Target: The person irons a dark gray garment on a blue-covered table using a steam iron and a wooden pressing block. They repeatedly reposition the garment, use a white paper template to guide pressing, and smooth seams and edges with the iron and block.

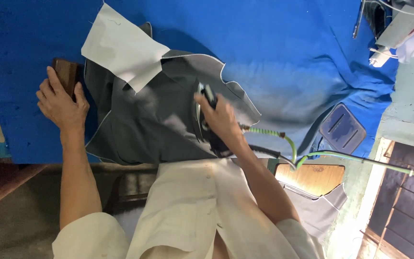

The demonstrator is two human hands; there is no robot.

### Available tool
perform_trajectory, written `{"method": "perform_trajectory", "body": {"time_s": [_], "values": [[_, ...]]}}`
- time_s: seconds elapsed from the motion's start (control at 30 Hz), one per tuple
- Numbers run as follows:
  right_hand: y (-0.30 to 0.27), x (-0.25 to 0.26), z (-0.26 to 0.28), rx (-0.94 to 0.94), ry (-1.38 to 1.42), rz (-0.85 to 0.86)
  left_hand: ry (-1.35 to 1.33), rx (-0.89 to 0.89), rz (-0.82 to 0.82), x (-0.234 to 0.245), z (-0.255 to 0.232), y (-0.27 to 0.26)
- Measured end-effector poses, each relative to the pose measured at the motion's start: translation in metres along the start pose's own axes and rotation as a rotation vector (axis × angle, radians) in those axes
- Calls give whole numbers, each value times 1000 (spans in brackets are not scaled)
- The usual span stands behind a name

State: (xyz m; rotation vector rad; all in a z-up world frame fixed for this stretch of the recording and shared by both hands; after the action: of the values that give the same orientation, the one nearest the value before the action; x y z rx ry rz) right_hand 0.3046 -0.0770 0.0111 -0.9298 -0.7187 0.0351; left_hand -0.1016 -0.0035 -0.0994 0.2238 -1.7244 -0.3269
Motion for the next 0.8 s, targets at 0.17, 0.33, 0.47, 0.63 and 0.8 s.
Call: {"method": "perform_trajectory", "body": {"time_s": [0.17,0.33,0.47,0.63,0.8], "values": [[31,8,17,20,21,-111,4,13,23,-3,2,-1],[9,2,11,28,-42,-49,-3,13,-7,1,-2,1],[10,2,9,45,-66,-14,10,10,-44,1,-3,-2],[14,13,16,-3,-44,-41,18,60,12,-6,0,1],[-11,11,-4,145,0,-1,-151,8,-2,3,7,-9]]}}
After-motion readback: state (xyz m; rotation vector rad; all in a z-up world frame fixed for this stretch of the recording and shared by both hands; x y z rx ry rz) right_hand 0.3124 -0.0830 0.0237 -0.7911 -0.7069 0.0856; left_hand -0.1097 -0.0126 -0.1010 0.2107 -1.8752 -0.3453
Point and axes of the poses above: each hand's wrist, its own y-axis towards the middle knuckle, its own x-axis out of the back of the hand, z = x × y, the point moved 7 cm from there along y, towards the middle knuckle, and after that the axes turned 8 degrees about -y, right-handed, at the moved point
